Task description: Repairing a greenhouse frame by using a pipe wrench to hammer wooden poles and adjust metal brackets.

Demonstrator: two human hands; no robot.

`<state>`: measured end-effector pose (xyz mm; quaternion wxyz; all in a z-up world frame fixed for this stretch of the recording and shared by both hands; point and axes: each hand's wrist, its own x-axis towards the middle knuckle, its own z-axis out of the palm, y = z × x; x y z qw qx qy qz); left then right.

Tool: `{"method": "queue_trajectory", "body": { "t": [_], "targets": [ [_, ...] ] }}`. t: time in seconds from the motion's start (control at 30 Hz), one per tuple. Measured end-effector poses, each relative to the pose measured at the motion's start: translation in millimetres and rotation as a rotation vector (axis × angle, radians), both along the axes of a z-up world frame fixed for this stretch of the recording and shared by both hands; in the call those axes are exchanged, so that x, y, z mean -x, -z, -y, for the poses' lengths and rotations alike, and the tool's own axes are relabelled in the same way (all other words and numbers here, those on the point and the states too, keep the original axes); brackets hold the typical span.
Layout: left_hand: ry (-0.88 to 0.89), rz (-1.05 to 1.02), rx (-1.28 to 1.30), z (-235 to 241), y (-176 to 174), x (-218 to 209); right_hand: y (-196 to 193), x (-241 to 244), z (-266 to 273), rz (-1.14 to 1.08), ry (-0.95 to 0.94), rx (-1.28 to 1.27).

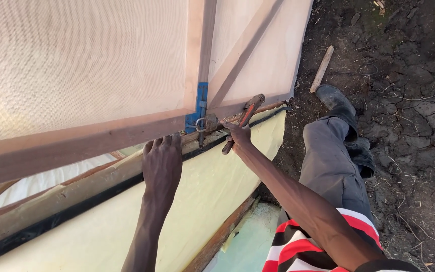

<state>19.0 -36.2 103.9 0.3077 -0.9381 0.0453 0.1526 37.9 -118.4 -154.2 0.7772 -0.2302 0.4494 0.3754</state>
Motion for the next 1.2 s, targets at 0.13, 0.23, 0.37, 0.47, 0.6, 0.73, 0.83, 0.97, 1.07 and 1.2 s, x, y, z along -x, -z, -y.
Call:
{"method": "queue_trajectory", "body": {
  "t": [0.13,0.23,0.37,0.47,0.6,0.73,0.83,0.97,1.07,1.2],
  "targets": [
    [-0.056,-0.025,0.042,-3.5,1.9,2.7,-22.4,-7.4,13.4,0.005,-0.003,0.002],
    [-0.097,-0.049,0.057,-9.1,3.9,3.5,-5.8,-2.6,1.4,0.007,-0.03,-0.012],
    [-0.133,-0.072,0.076,-9.2,3.8,3.3,9.9,2.2,-4.9,0.015,-0.067,-0.036],
    [-0.186,-0.098,0.11,-5.4,-0.6,-0.8,-23.0,-10.0,13.2,0.013,-0.077,-0.024],
    [-0.237,-0.129,0.195,-0.9,-9.3,-9.5,-16.4,-6.3,11.3,-0.012,-0.046,-0.019],
    [-0.304,-0.185,0.299,-9.7,-6.9,-8.1,-38.4,-13.0,23.1,-0.018,-0.039,-0.017],
    [-0.32,-0.22,0.356,-3.1,-16.5,-14.7,-56.1,-18.9,33.9,-0.018,-0.046,-0.023],
    [-0.319,-0.245,0.476,38.8,-48.2,-34.5,-54.3,-13.4,36.2,-0.03,-0.054,0.003],
    [-0.252,-0.261,0.41,1.4,-16.7,-5.7,-47.5,-8.7,41.9,-0.021,-0.07,-0.021],
    [-0.21,-0.198,0.364,-12.8,6.1,6.8,-17.9,-2.2,30.8,0.001,-0.084,-0.037]
  ]
}}
